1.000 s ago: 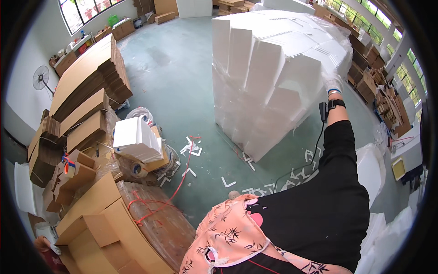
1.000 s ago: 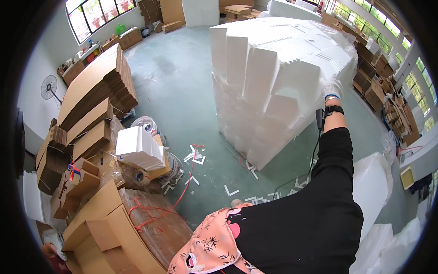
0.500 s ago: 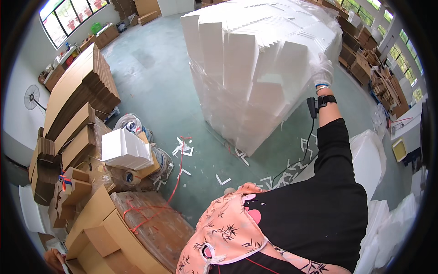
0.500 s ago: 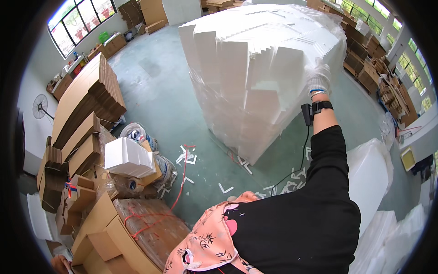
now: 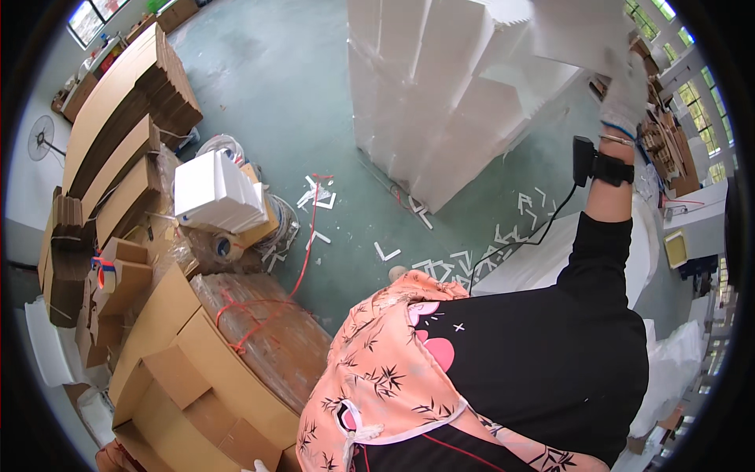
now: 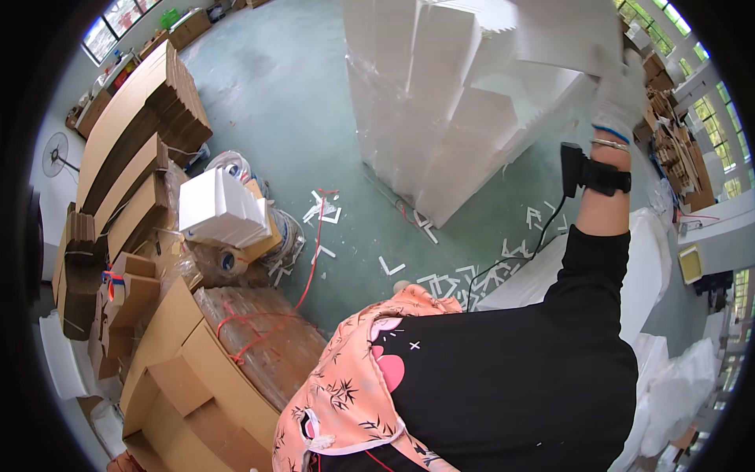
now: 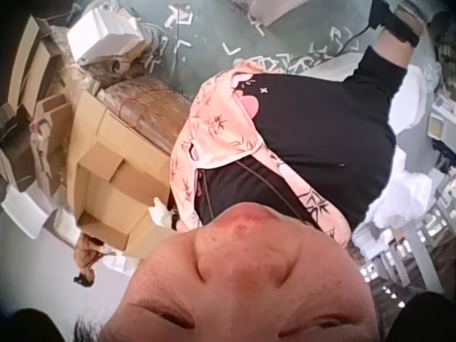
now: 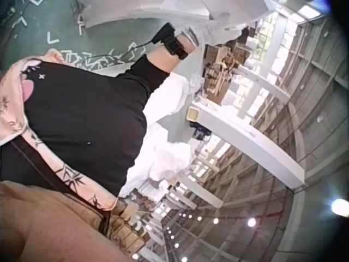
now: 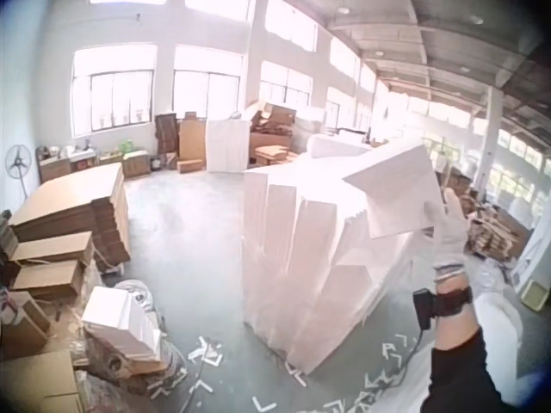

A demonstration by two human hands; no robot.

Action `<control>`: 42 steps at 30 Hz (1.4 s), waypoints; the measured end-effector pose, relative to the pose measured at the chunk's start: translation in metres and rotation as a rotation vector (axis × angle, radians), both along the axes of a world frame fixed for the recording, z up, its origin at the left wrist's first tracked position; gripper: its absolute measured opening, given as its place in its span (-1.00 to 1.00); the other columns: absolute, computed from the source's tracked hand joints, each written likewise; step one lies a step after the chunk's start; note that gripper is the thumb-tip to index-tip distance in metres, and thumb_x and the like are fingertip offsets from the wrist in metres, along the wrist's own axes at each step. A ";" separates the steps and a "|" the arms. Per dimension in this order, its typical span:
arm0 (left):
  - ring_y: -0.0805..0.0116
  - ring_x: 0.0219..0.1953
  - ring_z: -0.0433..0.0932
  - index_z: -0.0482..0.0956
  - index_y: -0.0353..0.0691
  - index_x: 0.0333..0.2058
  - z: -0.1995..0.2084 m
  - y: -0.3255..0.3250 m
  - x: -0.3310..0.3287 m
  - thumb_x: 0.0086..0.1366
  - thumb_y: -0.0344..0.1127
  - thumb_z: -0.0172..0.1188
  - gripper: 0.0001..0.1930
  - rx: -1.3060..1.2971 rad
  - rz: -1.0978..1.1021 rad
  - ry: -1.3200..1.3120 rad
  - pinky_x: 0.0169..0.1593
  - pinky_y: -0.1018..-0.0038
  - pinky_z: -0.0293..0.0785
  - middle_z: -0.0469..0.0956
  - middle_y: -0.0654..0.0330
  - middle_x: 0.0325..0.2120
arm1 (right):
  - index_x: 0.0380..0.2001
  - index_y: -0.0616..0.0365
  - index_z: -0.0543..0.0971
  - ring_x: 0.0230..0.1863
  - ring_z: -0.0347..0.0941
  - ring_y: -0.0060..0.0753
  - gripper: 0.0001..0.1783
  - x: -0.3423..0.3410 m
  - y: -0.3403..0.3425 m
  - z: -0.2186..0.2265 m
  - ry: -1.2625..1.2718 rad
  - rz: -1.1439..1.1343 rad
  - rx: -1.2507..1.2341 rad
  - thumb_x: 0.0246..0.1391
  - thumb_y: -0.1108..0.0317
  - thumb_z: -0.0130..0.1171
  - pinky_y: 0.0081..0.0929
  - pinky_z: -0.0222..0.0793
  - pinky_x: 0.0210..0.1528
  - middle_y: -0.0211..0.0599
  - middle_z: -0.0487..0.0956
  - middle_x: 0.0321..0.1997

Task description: The person places white foam corner protectors and a large foam sheet into a cardboard box. They then close the box flaps and secure the package using a handheld tape dispenser. The process is repeated for multiple boxes in a warehouse setting.

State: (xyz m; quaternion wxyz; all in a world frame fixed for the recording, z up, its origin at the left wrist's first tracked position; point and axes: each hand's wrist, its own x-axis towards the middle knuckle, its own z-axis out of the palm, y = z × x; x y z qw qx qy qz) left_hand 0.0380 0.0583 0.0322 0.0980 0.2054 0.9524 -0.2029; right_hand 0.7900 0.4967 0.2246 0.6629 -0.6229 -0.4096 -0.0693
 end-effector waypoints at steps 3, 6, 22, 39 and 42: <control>-0.12 -0.20 0.62 0.60 -0.33 -0.15 -0.003 0.018 -0.007 0.24 0.25 0.02 -0.35 -0.053 -0.047 0.098 -0.10 0.07 0.51 0.65 -0.10 -0.26 | 0.20 0.28 0.42 -0.22 0.55 -0.49 -0.31 -0.085 0.020 -0.042 -0.107 0.330 -0.322 0.04 0.14 0.28 -0.58 0.51 -0.33 -0.28 0.57 -0.06; -0.12 -0.18 0.60 0.59 -0.31 -0.12 -0.016 0.007 -0.012 0.21 0.21 0.07 -0.38 0.030 0.011 0.112 -0.07 0.08 0.49 0.64 -0.11 -0.25 | 0.25 0.30 0.33 -0.31 0.51 -0.57 -0.26 -0.239 0.055 -0.086 0.041 0.815 -0.328 0.02 0.26 0.32 -0.59 0.44 -0.36 -0.37 0.57 -0.28; -0.08 -0.22 0.62 0.43 -0.24 -0.08 -0.026 -0.026 0.015 0.27 0.08 0.06 -0.52 0.336 0.187 -0.005 -0.20 0.11 0.56 0.59 -0.06 -0.18 | -0.04 0.04 0.60 0.00 0.52 -0.10 -0.52 -0.758 -0.072 -0.096 -0.177 2.239 0.010 -0.15 0.53 0.29 -0.34 0.46 0.10 -0.19 0.57 -0.02; 0.02 -0.07 0.59 0.60 -0.26 -0.14 -0.007 -0.083 0.138 0.30 -0.15 0.12 -0.68 0.849 0.809 0.524 0.04 0.24 0.49 0.63 -0.01 -0.16 | 0.08 -0.16 0.52 0.15 0.44 -0.03 -0.47 -0.863 -0.448 -0.204 -1.961 2.877 0.719 0.01 0.52 0.13 -0.22 0.45 0.13 -0.16 0.48 0.09; -0.02 0.02 0.53 0.55 -0.28 -0.04 -0.024 -0.078 0.137 0.29 -0.06 0.15 -0.57 0.848 1.044 0.650 0.12 0.21 0.42 0.58 -0.07 -0.07 | 0.12 -0.09 0.49 0.21 0.39 0.00 -0.46 -0.842 -0.461 -0.231 -2.059 2.805 0.708 0.03 0.52 0.13 -0.20 0.42 0.16 -0.12 0.46 0.14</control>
